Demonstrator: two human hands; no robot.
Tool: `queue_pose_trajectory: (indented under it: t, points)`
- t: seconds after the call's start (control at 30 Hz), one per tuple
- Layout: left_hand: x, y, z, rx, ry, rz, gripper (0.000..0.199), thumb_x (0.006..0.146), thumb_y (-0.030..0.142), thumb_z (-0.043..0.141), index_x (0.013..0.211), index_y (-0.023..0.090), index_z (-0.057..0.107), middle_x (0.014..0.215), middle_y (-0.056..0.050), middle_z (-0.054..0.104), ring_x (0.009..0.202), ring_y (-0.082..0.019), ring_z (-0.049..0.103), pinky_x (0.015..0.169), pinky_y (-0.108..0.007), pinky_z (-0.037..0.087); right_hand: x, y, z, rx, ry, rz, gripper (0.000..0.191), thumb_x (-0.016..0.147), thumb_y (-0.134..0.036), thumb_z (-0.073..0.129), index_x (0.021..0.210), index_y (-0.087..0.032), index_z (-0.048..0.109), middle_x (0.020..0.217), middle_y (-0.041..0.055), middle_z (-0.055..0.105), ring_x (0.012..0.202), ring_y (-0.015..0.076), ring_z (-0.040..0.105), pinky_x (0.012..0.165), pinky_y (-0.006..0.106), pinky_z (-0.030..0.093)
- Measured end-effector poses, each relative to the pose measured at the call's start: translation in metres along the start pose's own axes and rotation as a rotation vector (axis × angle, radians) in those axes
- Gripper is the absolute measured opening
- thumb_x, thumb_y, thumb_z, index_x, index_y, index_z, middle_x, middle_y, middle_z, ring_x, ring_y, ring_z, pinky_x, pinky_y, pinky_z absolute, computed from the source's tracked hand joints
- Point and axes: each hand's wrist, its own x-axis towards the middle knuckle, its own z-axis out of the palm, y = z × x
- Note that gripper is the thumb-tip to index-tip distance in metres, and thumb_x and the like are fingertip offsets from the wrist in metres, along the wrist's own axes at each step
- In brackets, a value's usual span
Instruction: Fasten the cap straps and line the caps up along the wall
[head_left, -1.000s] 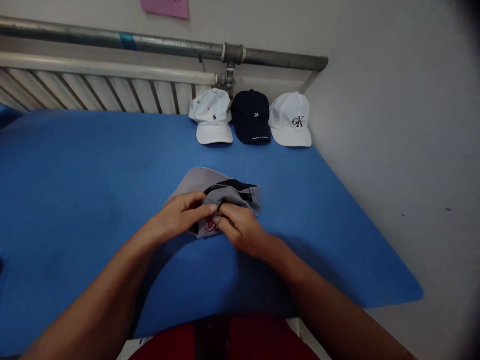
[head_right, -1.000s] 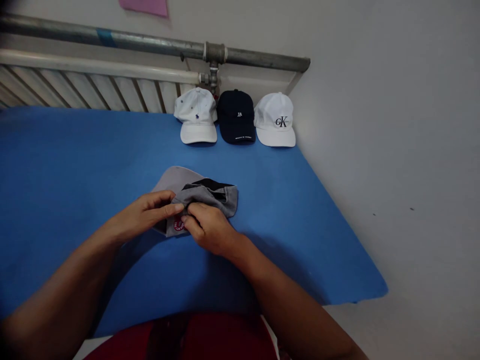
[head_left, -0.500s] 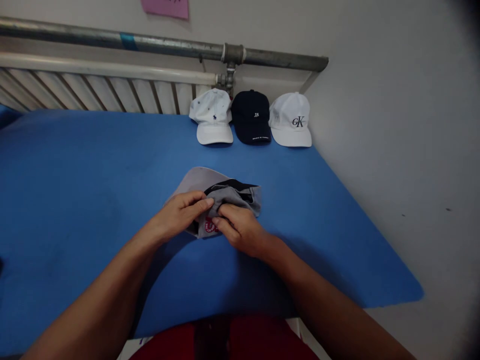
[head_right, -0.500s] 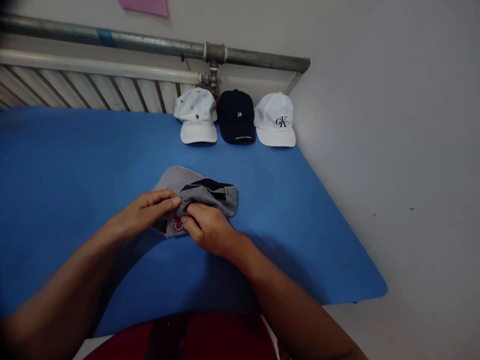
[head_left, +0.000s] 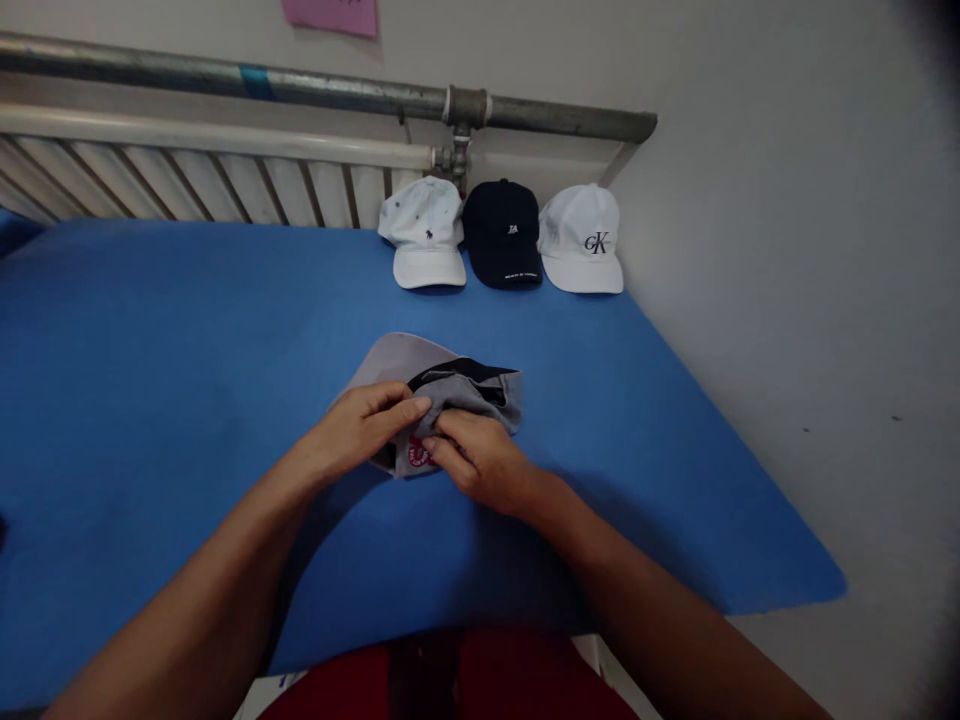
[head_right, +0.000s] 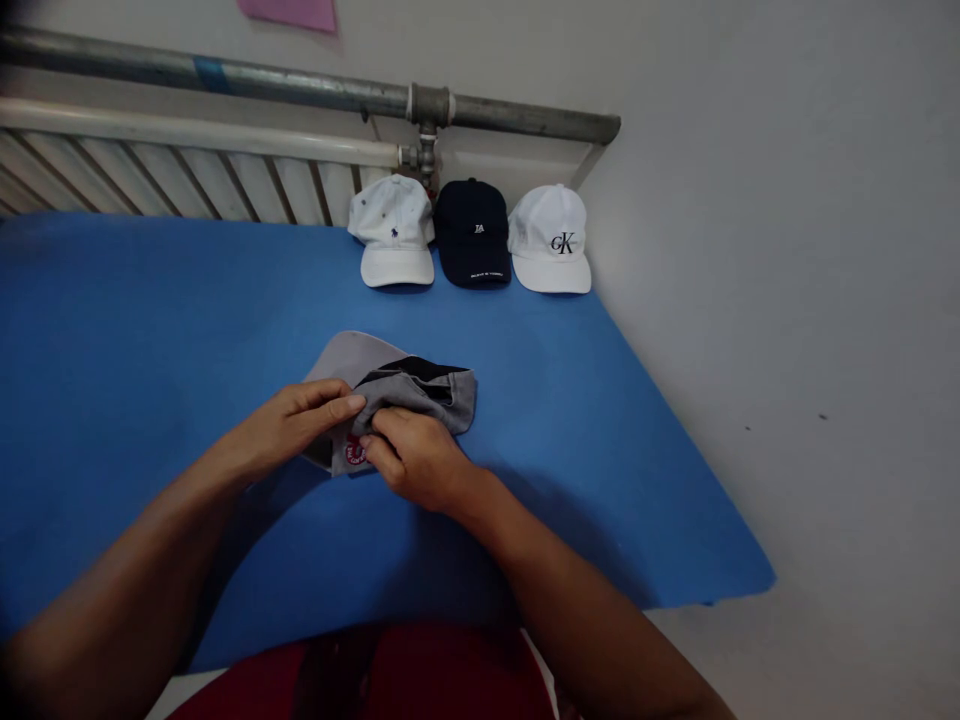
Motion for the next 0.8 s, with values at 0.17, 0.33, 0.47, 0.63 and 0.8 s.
queue_pose_trajectory:
  t: [0.17,0.33,0.47,0.63,0.8]
  points:
    - [0.0,-0.0015,0.0009,0.0,-0.008,0.004,0.035,0.086,0.047,0.054,0.066,0.019,0.048,0.059,0.005,0.039,0.054,-0.01,0.035,0.047,-0.022,0.029,-0.0007,0.0009,0.0005,-0.003,-0.005,-0.016,0.019,0.09,-0.016,0.051,0.072,-0.02,0.047,0.072,-0.001,0.055,0.066,0.0127,0.047,0.065,0.029,0.038]
    - [0.0007,-0.0002,0.0016,0.013,-0.003,0.014,0.034,0.085,0.045,0.053,0.065,0.019,0.047,0.058,0.005,0.038,0.052,-0.009,0.034,0.046,-0.021,0.029,-0.001,0.0008,0.0005,-0.005,-0.007,-0.016,0.022,0.09,-0.017,0.052,0.07,-0.02,0.045,0.069,-0.0015,0.053,0.064,0.0122,0.045,0.064,0.029,0.037]
    - [0.0006,-0.0012,0.0016,0.018,0.009,0.008,0.034,0.085,0.045,0.054,0.063,0.019,0.046,0.057,0.006,0.037,0.051,-0.009,0.034,0.046,-0.021,0.029,-0.0005,0.0007,0.0009,-0.004,-0.008,-0.016,0.023,0.09,-0.016,0.052,0.069,-0.02,0.045,0.068,-0.0021,0.052,0.063,0.012,0.044,0.063,0.028,0.038]
    - [0.0012,-0.0047,0.0017,0.014,0.005,0.03,0.034,0.085,0.044,0.054,0.064,0.019,0.046,0.057,0.006,0.037,0.051,-0.009,0.033,0.046,-0.022,0.028,-0.0006,0.0011,0.0015,0.002,-0.005,-0.023,0.024,0.09,-0.016,0.052,0.068,-0.02,0.044,0.067,-0.0027,0.05,0.061,0.0117,0.043,0.062,0.028,0.037]
    - [0.0013,-0.0046,0.0018,0.031,0.005,0.036,0.034,0.085,0.043,0.053,0.063,0.019,0.045,0.057,0.006,0.037,0.051,-0.009,0.033,0.046,-0.021,0.028,-0.0007,0.001,0.0014,-0.005,-0.004,-0.028,0.022,0.09,-0.016,0.052,0.069,-0.02,0.045,0.068,-0.0022,0.052,0.063,0.0119,0.044,0.062,0.028,0.037]
